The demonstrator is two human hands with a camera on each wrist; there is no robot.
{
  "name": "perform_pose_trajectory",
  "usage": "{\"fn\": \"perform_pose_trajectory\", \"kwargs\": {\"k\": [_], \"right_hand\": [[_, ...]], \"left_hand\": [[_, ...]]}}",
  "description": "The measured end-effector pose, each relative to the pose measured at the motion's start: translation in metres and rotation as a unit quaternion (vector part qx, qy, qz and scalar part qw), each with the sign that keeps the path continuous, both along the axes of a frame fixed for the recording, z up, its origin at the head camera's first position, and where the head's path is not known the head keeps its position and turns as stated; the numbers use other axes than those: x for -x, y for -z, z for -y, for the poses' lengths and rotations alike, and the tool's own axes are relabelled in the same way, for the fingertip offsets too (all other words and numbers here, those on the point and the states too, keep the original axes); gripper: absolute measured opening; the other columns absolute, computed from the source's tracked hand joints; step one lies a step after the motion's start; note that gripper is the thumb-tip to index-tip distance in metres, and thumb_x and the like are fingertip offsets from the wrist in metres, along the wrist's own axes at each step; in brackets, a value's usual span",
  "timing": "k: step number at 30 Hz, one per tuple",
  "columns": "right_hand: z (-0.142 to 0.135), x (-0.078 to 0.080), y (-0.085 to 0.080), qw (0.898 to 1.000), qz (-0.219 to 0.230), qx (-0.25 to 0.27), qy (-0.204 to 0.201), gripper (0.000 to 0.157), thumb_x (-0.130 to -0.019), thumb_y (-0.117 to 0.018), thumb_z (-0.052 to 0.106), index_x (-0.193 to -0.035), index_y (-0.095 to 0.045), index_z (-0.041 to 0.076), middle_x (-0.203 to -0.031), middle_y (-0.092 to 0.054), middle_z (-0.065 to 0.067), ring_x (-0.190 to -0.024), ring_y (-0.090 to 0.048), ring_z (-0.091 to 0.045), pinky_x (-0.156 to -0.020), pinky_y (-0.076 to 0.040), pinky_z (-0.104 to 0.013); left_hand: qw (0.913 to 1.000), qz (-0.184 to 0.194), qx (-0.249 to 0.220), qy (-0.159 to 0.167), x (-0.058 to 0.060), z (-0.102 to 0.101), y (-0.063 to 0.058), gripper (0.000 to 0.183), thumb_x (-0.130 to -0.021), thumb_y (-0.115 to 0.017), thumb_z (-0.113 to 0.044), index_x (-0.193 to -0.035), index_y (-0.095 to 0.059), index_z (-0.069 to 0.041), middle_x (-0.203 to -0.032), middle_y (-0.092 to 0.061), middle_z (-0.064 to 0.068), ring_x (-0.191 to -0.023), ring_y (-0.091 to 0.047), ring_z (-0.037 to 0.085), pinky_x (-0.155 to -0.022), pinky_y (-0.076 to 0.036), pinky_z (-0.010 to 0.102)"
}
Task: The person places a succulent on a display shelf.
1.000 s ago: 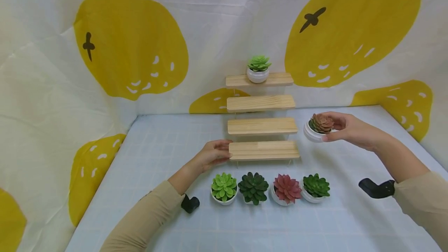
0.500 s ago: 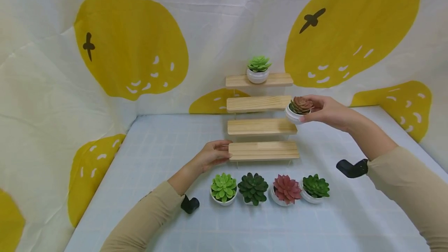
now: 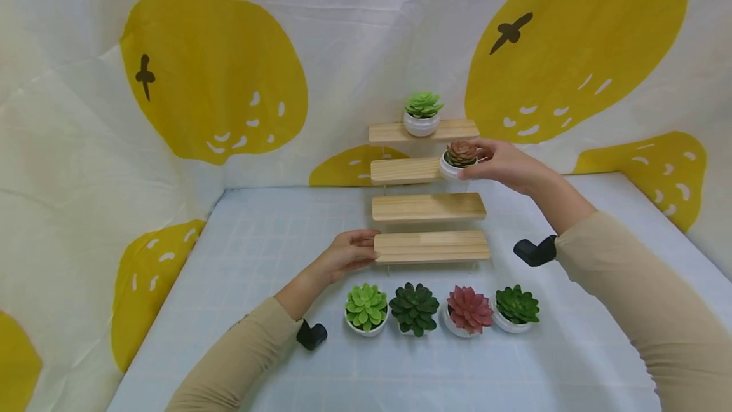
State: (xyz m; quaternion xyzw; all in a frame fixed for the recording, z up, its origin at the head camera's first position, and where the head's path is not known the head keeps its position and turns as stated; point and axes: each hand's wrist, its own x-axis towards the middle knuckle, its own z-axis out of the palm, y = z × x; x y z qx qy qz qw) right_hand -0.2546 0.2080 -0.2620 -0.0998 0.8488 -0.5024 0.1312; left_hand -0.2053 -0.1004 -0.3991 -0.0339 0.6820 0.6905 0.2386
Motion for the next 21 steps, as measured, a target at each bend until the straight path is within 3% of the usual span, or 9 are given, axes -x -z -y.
{"fn": "perform_pose_trajectory", "kwargs": {"k": [11, 21], "right_hand": [[0.016, 0.012, 0.003, 0.999, 0.002, 0.037, 0.033, 0.068, -0.079, -0.071, 0.010, -0.138, -0.038, 0.002, -0.110, -0.041, -0.015, -0.090, -0.048, -0.019, -0.076, -0.050, -0.022], [0.024, 0.016, 0.003, 0.998, 0.008, 0.034, 0.057, 0.068, -0.080, -0.071, 0.011, -0.138, -0.036, 0.002, -0.118, -0.040, -0.016, -0.102, -0.043, -0.024, -0.076, -0.046, -0.019]], "left_hand": [[1.0000, 0.001, 0.006, -0.001, -0.001, -0.001, 0.000, 0.050, -0.082, -0.062, 0.009, -0.130, -0.053, -0.002, -0.123, -0.053, 0.019, -0.095, -0.059, 0.022, -0.084, -0.052, 0.034], [1.0000, -0.001, 0.005, 0.001, -0.001, -0.001, -0.001, 0.051, -0.081, -0.062, 0.010, -0.130, -0.053, -0.002, -0.123, -0.053, 0.019, -0.097, -0.058, 0.023, -0.085, -0.051, 0.034]]}}
